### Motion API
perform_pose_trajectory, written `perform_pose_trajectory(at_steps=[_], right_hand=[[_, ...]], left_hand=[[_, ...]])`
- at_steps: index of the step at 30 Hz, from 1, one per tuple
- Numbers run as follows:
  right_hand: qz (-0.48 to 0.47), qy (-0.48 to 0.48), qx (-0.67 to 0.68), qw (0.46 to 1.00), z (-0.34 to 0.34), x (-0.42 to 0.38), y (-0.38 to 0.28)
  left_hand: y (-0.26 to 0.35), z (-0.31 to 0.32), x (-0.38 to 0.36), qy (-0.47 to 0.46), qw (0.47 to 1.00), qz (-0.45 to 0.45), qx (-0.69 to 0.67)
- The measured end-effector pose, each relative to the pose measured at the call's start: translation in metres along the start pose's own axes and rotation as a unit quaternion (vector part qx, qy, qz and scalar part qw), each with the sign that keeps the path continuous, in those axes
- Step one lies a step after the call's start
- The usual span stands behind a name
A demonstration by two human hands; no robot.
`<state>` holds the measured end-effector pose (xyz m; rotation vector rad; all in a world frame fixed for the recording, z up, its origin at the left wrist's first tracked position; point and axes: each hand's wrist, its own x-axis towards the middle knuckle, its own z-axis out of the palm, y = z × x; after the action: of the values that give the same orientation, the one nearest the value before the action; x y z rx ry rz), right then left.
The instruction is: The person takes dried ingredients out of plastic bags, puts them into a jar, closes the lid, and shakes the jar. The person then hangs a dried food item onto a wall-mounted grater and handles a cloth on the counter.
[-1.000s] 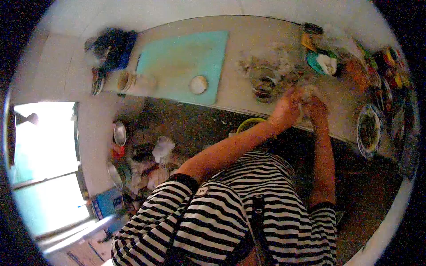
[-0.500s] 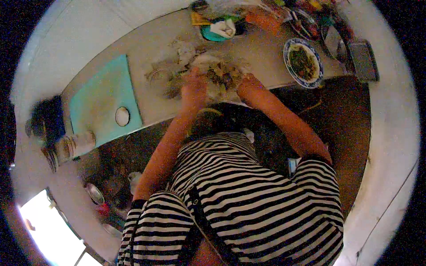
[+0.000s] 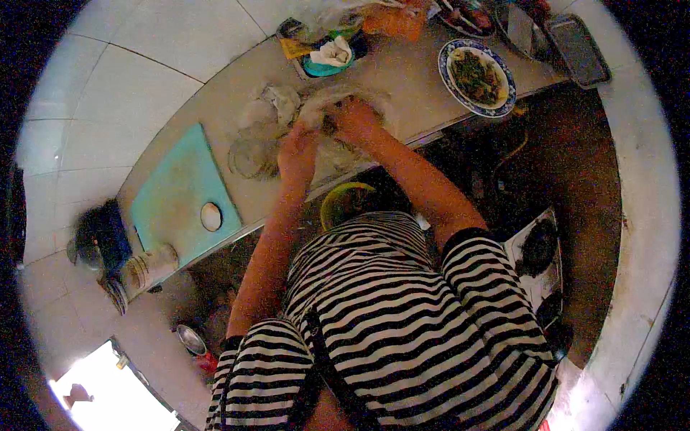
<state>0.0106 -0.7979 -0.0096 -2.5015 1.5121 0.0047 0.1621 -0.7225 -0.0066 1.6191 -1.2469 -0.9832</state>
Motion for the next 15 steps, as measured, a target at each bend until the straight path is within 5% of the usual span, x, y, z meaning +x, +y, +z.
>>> perform_pose_trajectory(at_steps=[2, 6, 8, 15], right_hand=[[0.016, 0.053, -0.048, 0.997, 0.032, 0.004, -0.001], [0.029, 0.006, 0.087, 0.996, 0.051, 0.015, 0.023], [0.021, -0.018, 0.189, 0.982, 0.04, 0.01, 0.037], [0.007, 0.034, 0.177, 0.984, 0.0, 0.002, 0.048]], left_hand=[[-0.003, 0.001, 0.0, 0.01, 1.0, 0.012, -0.021], [0.008, -0.005, 0.0, 0.001, 0.998, 0.004, 0.07], [0.011, -0.005, 0.001, 0.014, 0.998, 0.015, 0.062], [0.019, -0.007, 0.002, -0.002, 0.996, 0.01, 0.09]])
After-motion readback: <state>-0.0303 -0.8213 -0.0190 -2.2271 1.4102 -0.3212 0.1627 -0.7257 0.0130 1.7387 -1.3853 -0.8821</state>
